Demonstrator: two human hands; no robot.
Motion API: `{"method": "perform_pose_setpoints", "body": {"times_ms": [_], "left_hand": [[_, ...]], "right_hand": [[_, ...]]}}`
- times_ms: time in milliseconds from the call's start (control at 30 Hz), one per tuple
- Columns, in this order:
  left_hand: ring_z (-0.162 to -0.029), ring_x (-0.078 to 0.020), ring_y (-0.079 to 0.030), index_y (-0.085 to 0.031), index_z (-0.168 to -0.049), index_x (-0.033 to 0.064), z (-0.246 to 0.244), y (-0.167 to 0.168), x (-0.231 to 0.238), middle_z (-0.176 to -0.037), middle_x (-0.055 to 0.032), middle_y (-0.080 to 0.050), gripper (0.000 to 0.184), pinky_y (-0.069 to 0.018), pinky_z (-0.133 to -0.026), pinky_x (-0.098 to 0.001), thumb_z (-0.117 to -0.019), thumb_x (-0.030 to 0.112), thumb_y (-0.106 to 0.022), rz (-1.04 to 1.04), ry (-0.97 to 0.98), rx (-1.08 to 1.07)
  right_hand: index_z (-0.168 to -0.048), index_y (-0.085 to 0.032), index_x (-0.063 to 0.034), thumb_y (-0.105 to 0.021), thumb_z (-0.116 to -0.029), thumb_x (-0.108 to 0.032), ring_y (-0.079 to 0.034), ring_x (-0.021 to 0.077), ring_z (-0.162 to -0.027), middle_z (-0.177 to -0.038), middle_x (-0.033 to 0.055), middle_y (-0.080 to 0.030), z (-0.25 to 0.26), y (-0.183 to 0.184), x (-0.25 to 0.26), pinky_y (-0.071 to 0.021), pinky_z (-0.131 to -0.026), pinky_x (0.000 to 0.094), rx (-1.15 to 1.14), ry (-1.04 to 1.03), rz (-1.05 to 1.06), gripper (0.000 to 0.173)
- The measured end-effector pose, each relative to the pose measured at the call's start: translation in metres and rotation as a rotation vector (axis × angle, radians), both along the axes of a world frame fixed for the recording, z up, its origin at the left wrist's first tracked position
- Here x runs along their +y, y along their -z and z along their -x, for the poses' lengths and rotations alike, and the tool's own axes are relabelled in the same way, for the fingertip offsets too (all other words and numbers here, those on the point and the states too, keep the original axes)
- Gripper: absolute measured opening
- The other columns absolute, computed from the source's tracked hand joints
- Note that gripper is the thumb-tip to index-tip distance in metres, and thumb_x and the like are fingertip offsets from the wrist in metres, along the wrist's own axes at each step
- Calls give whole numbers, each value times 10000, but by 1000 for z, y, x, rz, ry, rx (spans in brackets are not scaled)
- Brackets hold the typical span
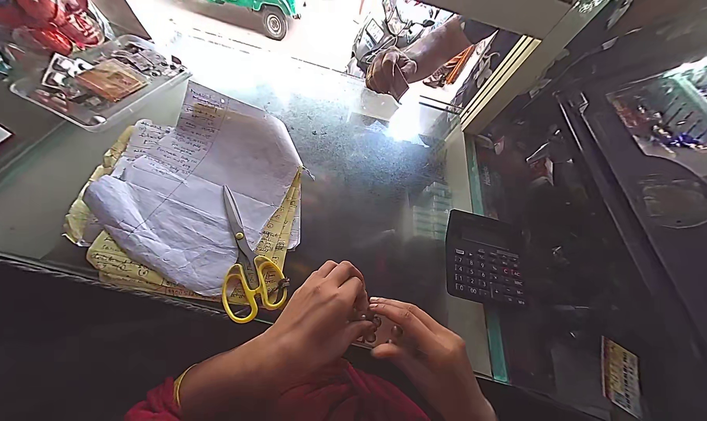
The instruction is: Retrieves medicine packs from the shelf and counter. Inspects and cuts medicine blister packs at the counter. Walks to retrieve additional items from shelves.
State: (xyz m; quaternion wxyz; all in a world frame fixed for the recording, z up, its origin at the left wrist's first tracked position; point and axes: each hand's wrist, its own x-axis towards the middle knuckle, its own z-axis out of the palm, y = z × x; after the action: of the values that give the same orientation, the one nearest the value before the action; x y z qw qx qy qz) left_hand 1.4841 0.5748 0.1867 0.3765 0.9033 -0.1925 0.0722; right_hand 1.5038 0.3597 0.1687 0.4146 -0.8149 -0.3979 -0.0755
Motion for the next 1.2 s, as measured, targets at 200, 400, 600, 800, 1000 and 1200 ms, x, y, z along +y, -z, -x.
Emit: {"method": "perform_pose_setpoints", "body": {"times_ms": [200, 400, 600, 800, 1000, 1200], "left_hand": [[-1050, -179, -631, -679, -943, 79, 2, 6, 5, -1139, -79, -683, 136, -509, -888, -287, -897, 196, -731, 133, 135, -85], [-1072, -149, -654, -668, -965, 38, 2, 15, 5, -1161, -106, -686, 130, -529, -916, -252, -925, 148, -723, 215, 206, -69], [-987, -127, -679, -670, -1024, 30, 1, 13, 8, -1133, -104, -698, 137, -553, -820, -245, -930, 123, -703, 217, 159, -1], [-821, -209, -696, -685, -997, 23, 2, 0, -1, -1021, -119, -709, 123, -571, -696, -348, -927, 124, -679, 80, 56, 36], [-748, -260, -691, -692, -974, -2, 1, -7, -13, -937, -146, -692, 118, -567, -644, -400, -911, 98, -681, -48, -36, 21], [-814, -318, -699, -688, -984, -28, -3, -17, -15, -923, -171, -682, 146, -564, -672, -443, -935, 108, -666, -138, -7, 75]], "right_hand": [[-987, -743, -77, -612, -1024, -168, -693, 38, -995, -1026, 50, -747, -33, -23, -12, -540, -883, 132, 15, -244, 48, 164], [-954, -695, -94, -567, -1028, -97, -669, 145, -849, -923, 56, -705, -36, -35, -6, -531, -688, 206, -260, -293, 266, 148], [-1036, -600, -94, -474, -1037, -88, -637, 125, -790, -991, 76, -610, -31, -25, 2, -517, -574, 216, -120, -222, 292, 126], [-1067, -624, -104, -442, -1075, -223, -626, 59, -874, -1026, 34, -618, -36, -31, -4, -527, -708, 203, 210, -197, 271, 217], [-1120, -650, -93, -455, -1042, -191, -607, 44, -871, -972, 12, -597, -39, -45, -1, -511, -762, 218, 460, -111, 338, 232], [-1103, -673, -101, -472, -1005, -198, -587, -11, -847, -965, -20, -589, -39, -43, -2, -487, -739, 161, 539, -90, 274, 244]]}}
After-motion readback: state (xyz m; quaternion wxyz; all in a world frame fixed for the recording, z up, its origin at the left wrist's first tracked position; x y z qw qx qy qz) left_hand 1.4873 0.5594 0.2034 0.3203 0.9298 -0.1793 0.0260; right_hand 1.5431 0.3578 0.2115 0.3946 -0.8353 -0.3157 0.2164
